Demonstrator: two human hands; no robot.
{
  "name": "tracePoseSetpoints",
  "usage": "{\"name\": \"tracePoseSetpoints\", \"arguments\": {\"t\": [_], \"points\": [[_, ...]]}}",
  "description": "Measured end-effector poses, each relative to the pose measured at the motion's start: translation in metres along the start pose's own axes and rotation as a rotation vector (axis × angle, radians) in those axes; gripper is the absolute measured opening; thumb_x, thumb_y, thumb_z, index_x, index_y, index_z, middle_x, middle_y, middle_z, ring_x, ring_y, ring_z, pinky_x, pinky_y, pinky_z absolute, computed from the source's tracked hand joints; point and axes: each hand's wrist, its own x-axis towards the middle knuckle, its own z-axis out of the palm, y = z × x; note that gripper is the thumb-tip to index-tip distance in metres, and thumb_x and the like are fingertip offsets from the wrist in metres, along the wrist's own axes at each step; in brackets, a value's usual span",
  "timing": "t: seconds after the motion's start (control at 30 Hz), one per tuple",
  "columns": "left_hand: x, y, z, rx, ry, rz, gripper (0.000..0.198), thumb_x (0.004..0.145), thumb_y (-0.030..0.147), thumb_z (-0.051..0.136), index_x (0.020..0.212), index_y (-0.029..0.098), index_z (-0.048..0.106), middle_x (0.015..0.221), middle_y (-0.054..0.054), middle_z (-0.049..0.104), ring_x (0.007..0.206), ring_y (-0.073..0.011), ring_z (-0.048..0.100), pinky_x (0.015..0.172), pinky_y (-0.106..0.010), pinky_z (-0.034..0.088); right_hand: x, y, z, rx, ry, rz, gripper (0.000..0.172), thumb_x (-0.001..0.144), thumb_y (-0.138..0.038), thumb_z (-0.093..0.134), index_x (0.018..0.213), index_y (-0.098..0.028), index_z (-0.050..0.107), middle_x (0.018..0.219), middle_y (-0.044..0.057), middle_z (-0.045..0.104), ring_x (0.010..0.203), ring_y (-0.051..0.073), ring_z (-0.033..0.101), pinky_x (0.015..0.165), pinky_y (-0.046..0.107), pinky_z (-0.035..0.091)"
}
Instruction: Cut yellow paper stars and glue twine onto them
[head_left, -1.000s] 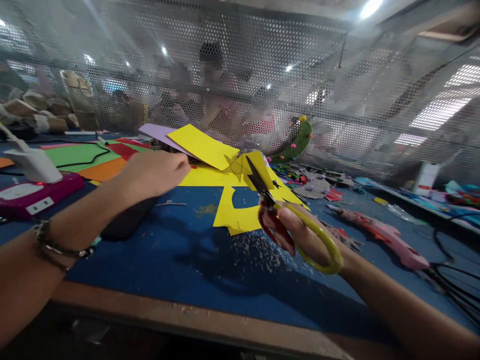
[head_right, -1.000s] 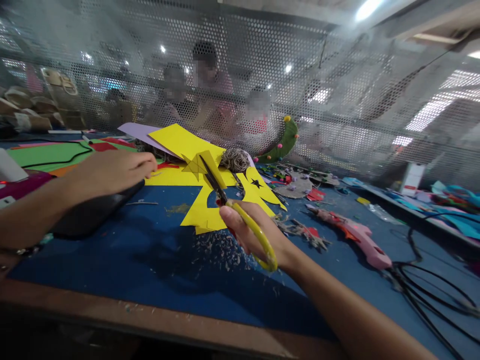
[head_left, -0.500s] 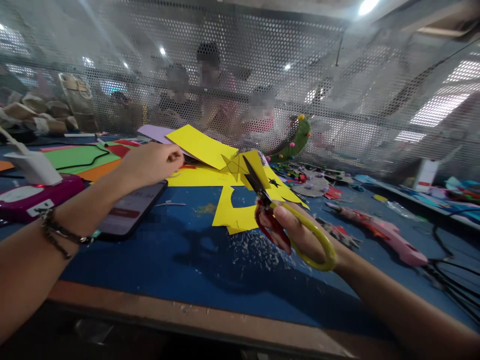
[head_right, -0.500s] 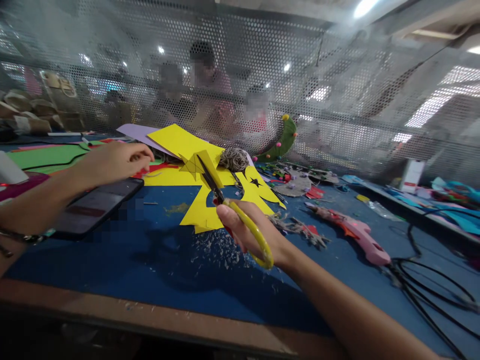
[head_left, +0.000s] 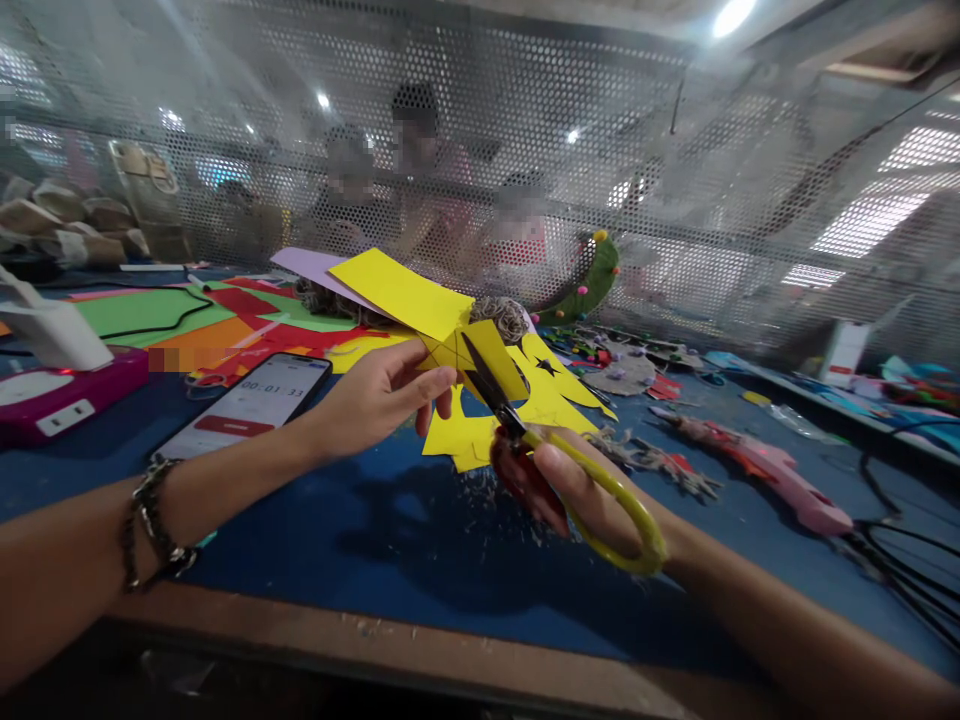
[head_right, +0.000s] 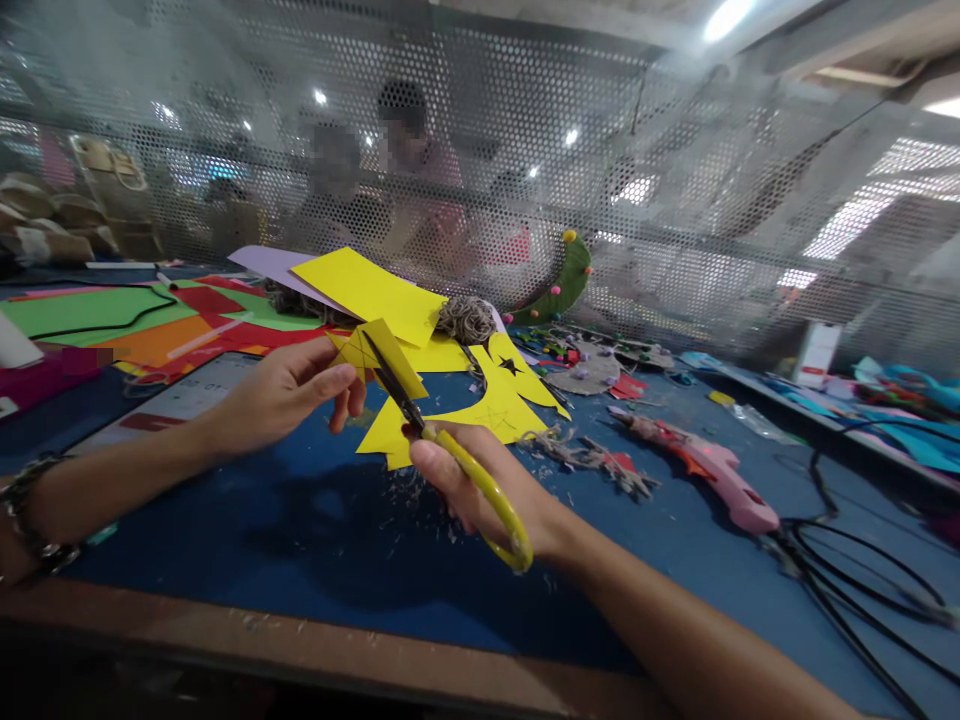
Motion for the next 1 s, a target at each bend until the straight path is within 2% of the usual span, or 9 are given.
{"name": "tracePoseSetpoints", "arguments": {"t": [0.17, 0.37, 0.5, 0.73, 1.0], "points": [[-0.0033, 0.0011, 0.0098, -0.057, 0.041, -0.031, 0.022, 0.085, 0.027, 0.038, 0.066, 0.016, 0.044, 0.053, 0.005, 0.052, 0.041, -0.0047, 0.049, 0.040, -0.015, 0.039, -0.0011, -0.0067, -0.0002, 0.015, -0.053, -0.023, 0.056, 0.072, -0.070, 0.027, 0.054, -0.019, 0.036, 0.047, -0.002, 0.039, 0.047, 0.010, 0.040, 0.043, 0.024, 0.035], [-0.0066, 0.0040, 0.0094, -0.012, 0.112, -0.037, 0.025, 0.084, 0.023, 0.040, 0.059, 0.016, 0.043, 0.049, 0.006, 0.048, 0.038, -0.0027, 0.045, 0.039, -0.013, 0.037, -0.0031, -0.0053, 0.0003, 0.025, -0.045, -0.025, 0.055, 0.074, -0.068, 0.026, 0.052, -0.019, 0.038, 0.047, 0.000, 0.042, 0.047, 0.011, 0.041, 0.044, 0.025, 0.034], [-0.0071, 0.0051, 0.0094, -0.001, 0.098, -0.029, 0.027, 0.084, 0.023, 0.039, 0.058, 0.016, 0.044, 0.049, 0.006, 0.048, 0.038, -0.0022, 0.044, 0.039, -0.013, 0.036, -0.0037, -0.0025, -0.0001, 0.020, -0.059, -0.031, 0.055, 0.076, -0.066, 0.022, 0.052, -0.019, 0.038, 0.047, 0.000, 0.041, 0.048, 0.011, 0.043, 0.042, 0.025, 0.032], [-0.0082, 0.0044, 0.0096, 0.008, 0.089, -0.042, 0.026, 0.083, 0.024, 0.039, 0.058, 0.017, 0.039, 0.046, 0.008, 0.042, 0.037, -0.0023, 0.041, 0.036, -0.012, 0.034, -0.0013, -0.0081, -0.0031, -0.103, -0.038, -0.045, 0.056, 0.073, -0.070, 0.023, 0.053, -0.019, 0.038, 0.048, -0.001, 0.038, 0.046, 0.010, 0.037, 0.044, 0.026, 0.032], [-0.0074, 0.0047, 0.0119, -0.018, 0.106, -0.055, 0.023, 0.085, 0.024, 0.037, 0.062, 0.017, 0.040, 0.047, 0.008, 0.043, 0.035, -0.0022, 0.041, 0.036, -0.013, 0.034, -0.0017, -0.0087, -0.0024, -0.074, -0.046, -0.025, 0.055, 0.073, -0.070, 0.024, 0.054, -0.020, 0.038, 0.050, -0.001, 0.038, 0.046, 0.010, 0.035, 0.042, 0.026, 0.030]]}}
